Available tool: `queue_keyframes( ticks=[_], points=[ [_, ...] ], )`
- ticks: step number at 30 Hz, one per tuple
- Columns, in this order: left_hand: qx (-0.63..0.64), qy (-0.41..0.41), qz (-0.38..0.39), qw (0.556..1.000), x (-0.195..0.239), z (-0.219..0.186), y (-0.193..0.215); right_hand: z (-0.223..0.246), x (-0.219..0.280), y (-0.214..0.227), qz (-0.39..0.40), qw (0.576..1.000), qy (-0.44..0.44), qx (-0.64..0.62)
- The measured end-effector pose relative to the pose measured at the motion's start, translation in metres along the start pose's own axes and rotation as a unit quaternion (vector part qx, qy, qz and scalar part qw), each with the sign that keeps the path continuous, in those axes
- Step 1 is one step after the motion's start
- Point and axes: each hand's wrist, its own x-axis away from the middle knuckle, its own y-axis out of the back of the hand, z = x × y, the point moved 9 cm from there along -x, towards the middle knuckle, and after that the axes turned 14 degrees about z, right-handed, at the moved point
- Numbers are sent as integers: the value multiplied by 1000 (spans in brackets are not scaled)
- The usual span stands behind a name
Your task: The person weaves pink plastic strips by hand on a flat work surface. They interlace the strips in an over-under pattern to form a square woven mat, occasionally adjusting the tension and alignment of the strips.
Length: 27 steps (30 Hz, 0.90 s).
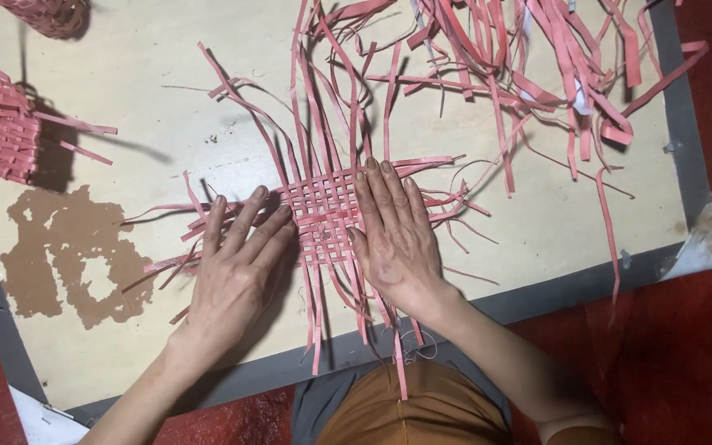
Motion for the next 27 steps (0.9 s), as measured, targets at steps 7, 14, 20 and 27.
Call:
queue_keyframes(
  ticks=[7,14,20,27],
  points=[
    [17,-7,19,1000,-1,4,-5,0,0,1,-2,1000,0,-10],
    [14,-13,39,999,-3,4,-8,1,0,4,-10,1000,1,-9],
    [24,-18,39,999,-3,4,-7,1,-1,-1,-4,1000,1,-13],
    [-50,5,44,998,2,-4,-4,-5,4,3,-14,983,37,-179]
  ],
)
